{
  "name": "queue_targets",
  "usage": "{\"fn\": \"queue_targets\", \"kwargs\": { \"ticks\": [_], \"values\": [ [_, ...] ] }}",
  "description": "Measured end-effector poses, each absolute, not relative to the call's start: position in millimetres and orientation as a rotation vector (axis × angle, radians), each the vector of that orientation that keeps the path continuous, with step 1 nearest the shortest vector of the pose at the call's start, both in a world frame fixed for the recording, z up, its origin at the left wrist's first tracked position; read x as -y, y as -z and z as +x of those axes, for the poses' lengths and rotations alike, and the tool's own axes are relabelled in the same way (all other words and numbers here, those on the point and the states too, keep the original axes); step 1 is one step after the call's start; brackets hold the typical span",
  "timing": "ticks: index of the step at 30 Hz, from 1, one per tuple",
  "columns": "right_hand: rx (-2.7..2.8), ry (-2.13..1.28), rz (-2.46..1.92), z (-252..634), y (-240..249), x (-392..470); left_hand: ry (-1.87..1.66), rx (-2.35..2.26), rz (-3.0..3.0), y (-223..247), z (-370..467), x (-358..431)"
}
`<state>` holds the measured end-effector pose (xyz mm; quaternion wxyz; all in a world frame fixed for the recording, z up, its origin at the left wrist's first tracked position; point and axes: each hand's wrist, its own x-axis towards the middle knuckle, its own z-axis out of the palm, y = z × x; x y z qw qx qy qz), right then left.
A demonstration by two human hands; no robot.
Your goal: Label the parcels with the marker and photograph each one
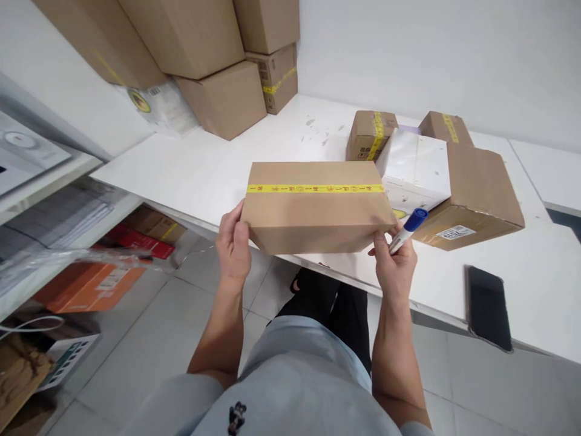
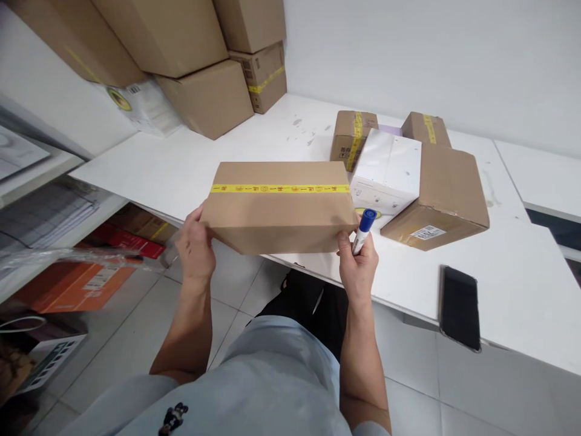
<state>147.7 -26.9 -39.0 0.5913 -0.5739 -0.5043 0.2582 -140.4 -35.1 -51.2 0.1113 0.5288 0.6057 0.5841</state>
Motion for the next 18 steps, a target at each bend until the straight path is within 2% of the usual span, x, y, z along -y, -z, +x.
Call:
{"fn": "queue_targets", "kwargs": {
  "ticks": [6,13,18],
  "values": [
    [1.368,-0.698,-1.235,129,50,54,-1.739,-1.848,1.483,45,-146,3],
    [1.68,-0.657,-0.972,107,56,62,-1.59,-1.742,1.931,39,-102,10],
    [1.73,-0.81,-0.915,110,52,56,-1.543,-1.625,2.234,30,-81,31]
  ]
}}
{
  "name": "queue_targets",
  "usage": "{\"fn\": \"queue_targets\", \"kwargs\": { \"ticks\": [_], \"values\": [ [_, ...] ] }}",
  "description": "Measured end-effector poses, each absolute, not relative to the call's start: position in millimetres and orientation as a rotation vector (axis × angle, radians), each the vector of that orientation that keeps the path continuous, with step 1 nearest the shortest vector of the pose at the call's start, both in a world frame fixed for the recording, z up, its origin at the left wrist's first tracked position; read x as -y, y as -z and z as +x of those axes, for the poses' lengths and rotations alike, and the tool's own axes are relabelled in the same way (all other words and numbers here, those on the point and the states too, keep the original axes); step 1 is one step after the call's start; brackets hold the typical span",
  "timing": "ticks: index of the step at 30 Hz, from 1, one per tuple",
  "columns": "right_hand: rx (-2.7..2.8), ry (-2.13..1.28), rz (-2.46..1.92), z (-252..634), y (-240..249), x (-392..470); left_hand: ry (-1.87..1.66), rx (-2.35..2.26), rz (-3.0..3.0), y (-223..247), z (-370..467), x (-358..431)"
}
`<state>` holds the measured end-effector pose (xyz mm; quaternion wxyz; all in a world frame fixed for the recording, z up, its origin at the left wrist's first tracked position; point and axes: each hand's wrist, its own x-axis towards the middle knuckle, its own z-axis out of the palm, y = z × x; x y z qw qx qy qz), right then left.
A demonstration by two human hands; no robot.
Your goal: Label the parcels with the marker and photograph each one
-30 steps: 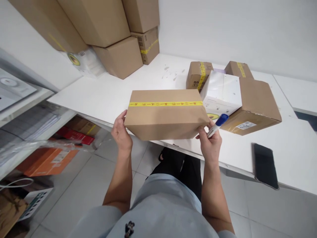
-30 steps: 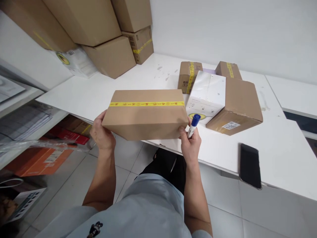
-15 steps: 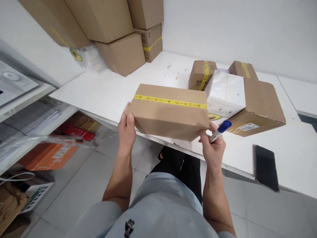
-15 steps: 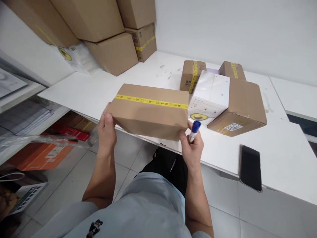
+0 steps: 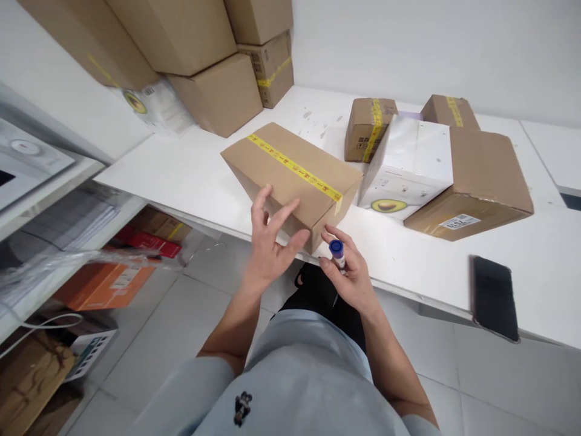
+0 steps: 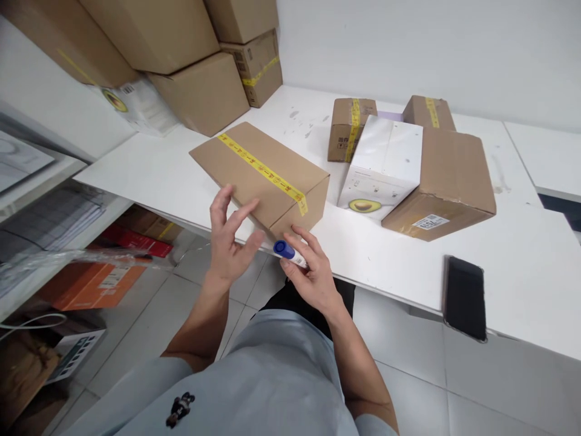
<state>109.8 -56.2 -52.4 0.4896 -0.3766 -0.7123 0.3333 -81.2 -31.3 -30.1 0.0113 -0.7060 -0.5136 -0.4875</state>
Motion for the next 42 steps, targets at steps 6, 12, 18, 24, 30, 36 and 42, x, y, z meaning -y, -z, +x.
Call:
{"fn": "queue_targets", "kwargs": {
  "ticks": [6,12,18,24,30,36,42],
  "values": [
    [1.392,-1.221,-0.795,116,47,57,1.506,1.406,-2.363,25,-95,27],
    [1.077,-1.058,-0.754,135,25,54,1.867,1.265,-2.565,30,-113,16],
    [1.127,-0.815,-0.775,141,6,52,1.945,1.194,-2.606,31,-103,11],
    [1.264,-0.621,-0.814,133,-10,46,1.914,1.301,-2.472,35,-89,13],
    [1.366,-0.427,-0.841,123,-19,35,1.756,1.146,-2.369,39,-79,11],
    [1.573,-0.365,-0.893,117,-29,20,1.739,1.092,-2.34,44,-74,10],
    [1.684,-0.415,-0.942,112,-29,17,1.777,1.066,-2.268,54,-71,8]
  ]
}}
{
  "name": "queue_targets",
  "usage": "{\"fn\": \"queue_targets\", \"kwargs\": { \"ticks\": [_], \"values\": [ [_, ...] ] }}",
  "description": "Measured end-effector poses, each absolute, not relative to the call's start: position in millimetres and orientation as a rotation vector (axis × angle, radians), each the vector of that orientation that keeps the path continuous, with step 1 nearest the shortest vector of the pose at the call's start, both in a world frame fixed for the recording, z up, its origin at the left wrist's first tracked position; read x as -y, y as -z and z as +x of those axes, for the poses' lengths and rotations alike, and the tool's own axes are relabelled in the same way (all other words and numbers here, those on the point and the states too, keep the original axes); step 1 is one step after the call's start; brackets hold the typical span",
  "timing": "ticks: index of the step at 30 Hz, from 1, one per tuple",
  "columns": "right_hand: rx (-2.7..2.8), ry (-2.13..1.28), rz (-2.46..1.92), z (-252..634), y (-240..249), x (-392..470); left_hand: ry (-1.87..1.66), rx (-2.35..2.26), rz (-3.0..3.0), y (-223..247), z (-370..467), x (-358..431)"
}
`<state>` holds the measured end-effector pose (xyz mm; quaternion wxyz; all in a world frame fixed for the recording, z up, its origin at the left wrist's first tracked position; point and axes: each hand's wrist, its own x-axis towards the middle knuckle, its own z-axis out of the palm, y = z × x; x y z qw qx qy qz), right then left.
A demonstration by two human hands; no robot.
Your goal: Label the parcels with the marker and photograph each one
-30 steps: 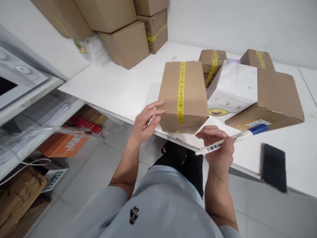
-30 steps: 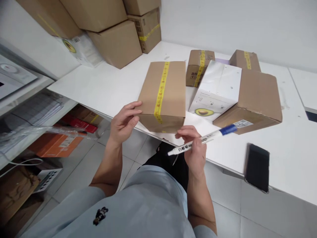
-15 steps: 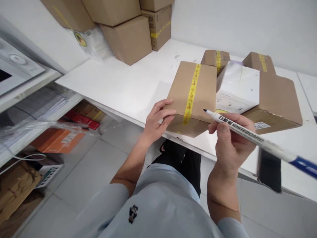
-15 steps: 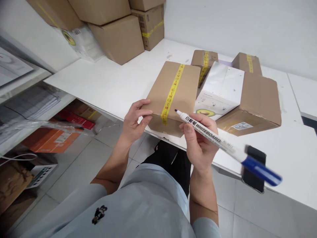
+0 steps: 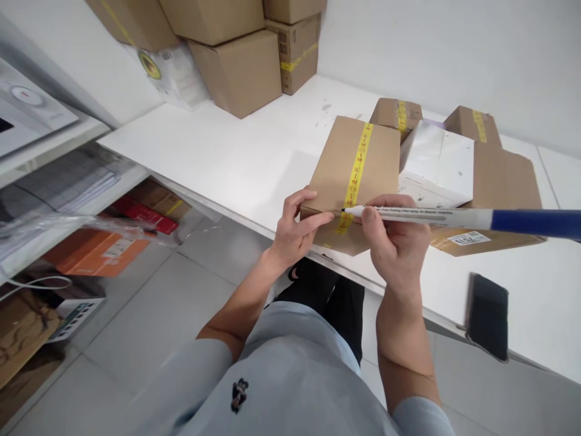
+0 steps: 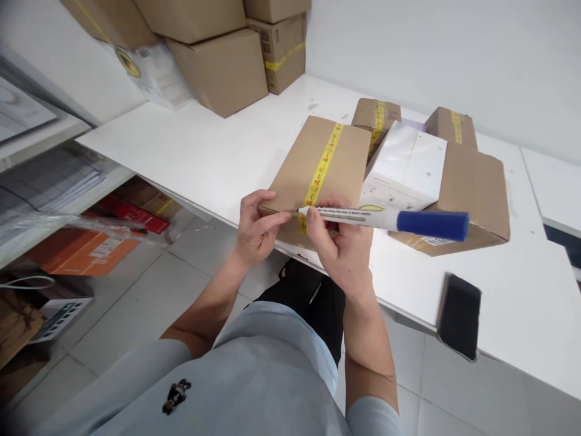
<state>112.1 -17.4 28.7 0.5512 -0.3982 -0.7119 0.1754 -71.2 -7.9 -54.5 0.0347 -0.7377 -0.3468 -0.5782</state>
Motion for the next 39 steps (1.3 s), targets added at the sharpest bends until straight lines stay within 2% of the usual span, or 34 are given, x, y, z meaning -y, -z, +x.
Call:
{"fn": "queue_targets", "kwargs": {
  "ticks": [24,28,33,36,39],
  "values": [
    [1.879,-0.414,-0.971,110,-34,18,1.787,1.136,-2.255,58,-72,9],
    [1.606,-0.436,-0.938,111,-31,19,1.807,1.106,-2.246,58,-71,9],
    [1.118,-0.652,-0.795,137,-22,26,1.748,1.169,-2.211,59,-70,8],
    [0.97,-0.682,-0.935,172,-5,32,1.802,1.126,-2.202,59,-68,7],
    [1.105,-0.833,-1.364,209,20,40,1.792,1.132,-2.183,60,-67,7]
  ]
}}
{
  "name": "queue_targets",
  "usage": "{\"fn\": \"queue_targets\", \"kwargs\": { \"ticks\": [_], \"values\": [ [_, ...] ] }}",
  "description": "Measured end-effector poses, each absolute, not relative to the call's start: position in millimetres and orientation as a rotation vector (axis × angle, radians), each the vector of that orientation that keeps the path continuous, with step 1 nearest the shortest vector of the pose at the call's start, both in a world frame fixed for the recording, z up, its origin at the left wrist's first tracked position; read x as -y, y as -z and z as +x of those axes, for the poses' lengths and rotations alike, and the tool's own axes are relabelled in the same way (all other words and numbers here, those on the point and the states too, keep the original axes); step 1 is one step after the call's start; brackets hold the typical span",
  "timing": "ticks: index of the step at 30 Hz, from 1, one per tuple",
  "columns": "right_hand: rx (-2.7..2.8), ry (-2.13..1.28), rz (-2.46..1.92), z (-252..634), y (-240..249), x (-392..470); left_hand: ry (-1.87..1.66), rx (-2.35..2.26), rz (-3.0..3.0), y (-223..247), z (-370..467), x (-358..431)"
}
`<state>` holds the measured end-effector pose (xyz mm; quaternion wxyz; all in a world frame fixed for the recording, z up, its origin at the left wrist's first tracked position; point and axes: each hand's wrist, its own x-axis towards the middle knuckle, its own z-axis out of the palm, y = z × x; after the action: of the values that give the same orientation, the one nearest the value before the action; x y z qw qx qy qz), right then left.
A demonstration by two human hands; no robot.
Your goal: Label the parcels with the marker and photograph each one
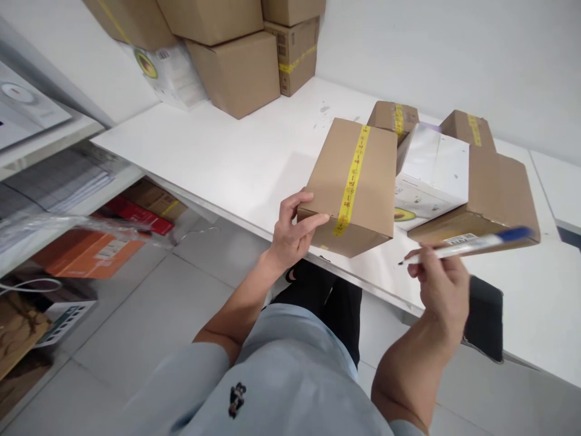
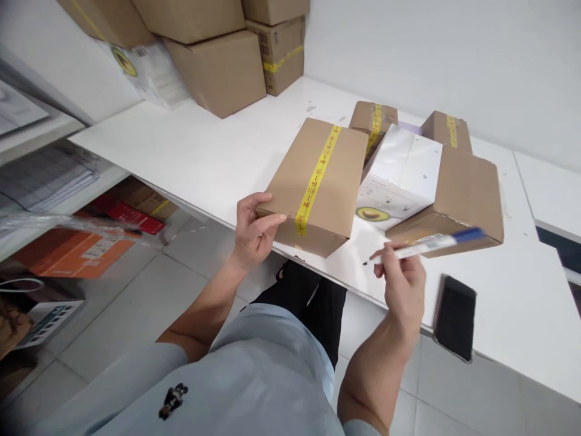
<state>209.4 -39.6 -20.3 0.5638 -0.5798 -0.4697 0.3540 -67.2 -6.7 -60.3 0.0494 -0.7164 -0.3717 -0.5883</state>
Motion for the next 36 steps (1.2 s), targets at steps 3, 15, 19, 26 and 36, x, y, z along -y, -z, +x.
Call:
{"fn": "queue_targets", "kwargs": {
  "ticks": [3,15,19,26,36],
  "values": [
    [1.382,-0.971,-1.768,233,42,43,1.71,1.199,-2.147,62,-68,7],
    [1.779,-0.58,-2.344,224,66,14,1.706,1.179,-2.141,55,-66,8],
    [1.549,-0.544,-2.249,234,72,22,1.66,1.234,-2.117,53,-65,11],
    [0.975,0.09,-2.337,310,97,64,1.749,1.209,-2.136,48,-61,17],
    [0.876,-0.135,-2.386,388,108,95,1.73,1.312,-2.087,51,-56,21]
  ]
}}
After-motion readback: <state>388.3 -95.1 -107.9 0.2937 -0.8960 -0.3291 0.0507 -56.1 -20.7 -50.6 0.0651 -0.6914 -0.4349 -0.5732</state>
